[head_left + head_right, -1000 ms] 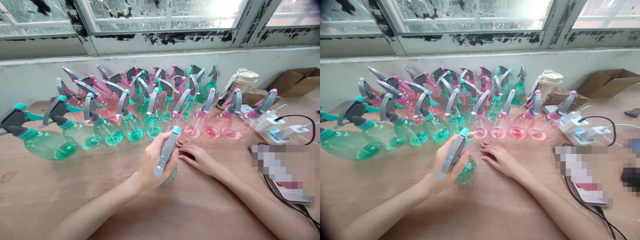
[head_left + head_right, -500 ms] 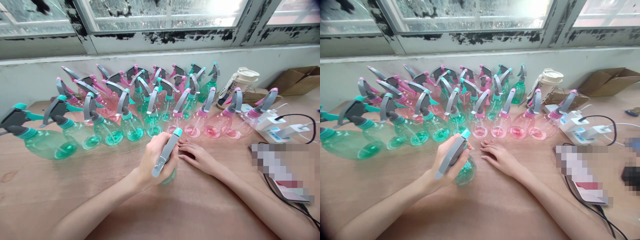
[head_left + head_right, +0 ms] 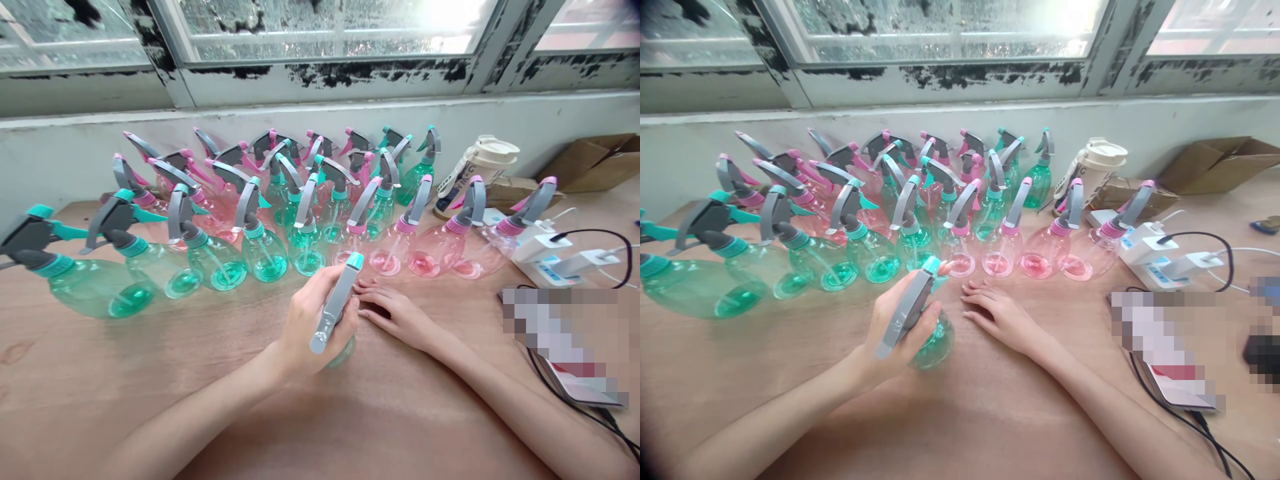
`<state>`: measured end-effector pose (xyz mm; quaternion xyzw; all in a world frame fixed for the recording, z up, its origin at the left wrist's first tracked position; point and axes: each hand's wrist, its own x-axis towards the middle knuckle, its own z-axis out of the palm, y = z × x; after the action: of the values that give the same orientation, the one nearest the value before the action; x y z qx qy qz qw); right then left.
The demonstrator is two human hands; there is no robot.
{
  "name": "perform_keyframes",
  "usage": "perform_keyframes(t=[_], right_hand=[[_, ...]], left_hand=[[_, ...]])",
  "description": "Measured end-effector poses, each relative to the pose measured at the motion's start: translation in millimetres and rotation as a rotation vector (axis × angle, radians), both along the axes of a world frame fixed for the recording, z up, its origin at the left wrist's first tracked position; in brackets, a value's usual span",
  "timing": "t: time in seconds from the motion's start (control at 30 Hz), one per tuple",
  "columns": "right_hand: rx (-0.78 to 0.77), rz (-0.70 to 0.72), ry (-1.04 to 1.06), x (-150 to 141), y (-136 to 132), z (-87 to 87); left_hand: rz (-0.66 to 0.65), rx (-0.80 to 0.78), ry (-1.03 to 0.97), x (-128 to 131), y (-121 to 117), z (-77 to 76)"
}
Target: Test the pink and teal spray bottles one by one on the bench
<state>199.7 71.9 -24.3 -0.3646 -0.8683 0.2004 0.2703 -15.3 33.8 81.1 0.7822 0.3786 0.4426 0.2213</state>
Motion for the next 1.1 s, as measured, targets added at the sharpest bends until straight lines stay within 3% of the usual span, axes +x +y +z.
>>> perform_keyframes(t=[0.8,1.0,1.1], right_hand=[[-0.005,-0.001,-0.013,0,0,0.6],[-0.008,-0.001,-0.016,0,0,0.9],[-0.014,0.008,-0.005,0,0,1.3]], left_hand=[[-0.097,-0.056,-0.011,-3,8,1.6],[-0.139,0.045,-0.025,-4,14,1.1],[-0.16,0.014,-0.005,-3,14,5.6]])
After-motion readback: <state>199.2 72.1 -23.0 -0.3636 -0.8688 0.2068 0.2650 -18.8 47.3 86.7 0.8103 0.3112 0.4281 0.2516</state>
